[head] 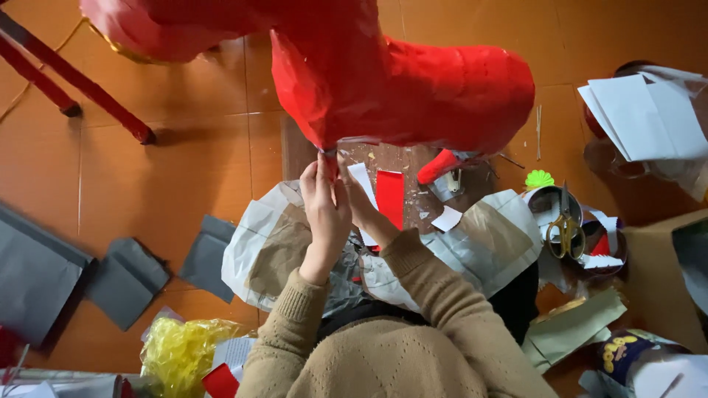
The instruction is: Cutting paper strips and applying them to a paper mache animal figure
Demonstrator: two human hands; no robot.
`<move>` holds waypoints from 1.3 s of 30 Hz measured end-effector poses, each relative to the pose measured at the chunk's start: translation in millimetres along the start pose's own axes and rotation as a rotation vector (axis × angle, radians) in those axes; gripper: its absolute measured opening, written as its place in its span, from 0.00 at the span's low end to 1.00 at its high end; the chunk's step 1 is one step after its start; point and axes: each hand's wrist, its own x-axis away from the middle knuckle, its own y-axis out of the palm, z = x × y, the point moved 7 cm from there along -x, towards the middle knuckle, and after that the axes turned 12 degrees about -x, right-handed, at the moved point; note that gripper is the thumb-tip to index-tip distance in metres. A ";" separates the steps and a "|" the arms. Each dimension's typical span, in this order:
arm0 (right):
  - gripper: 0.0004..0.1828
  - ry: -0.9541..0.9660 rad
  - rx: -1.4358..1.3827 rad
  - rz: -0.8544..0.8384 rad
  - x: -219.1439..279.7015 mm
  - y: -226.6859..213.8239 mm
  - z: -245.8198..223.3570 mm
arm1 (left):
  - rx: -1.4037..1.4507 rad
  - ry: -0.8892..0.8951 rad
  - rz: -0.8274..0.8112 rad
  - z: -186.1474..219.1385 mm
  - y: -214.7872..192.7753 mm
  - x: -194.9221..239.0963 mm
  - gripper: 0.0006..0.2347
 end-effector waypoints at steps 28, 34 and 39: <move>0.53 -0.442 0.603 0.916 15.7 -285.8 35.1 | -0.012 -0.332 -0.547 -123.5 62.8 50.0 0.30; 0.46 -0.449 0.523 0.786 -3.9 -298.0 29.3 | -0.051 -0.305 -0.539 -148.8 89.0 62.9 0.23; 0.28 -0.581 0.510 0.761 -1.0 -279.9 18.9 | -0.067 -0.333 -0.557 -158.4 93.8 70.2 0.21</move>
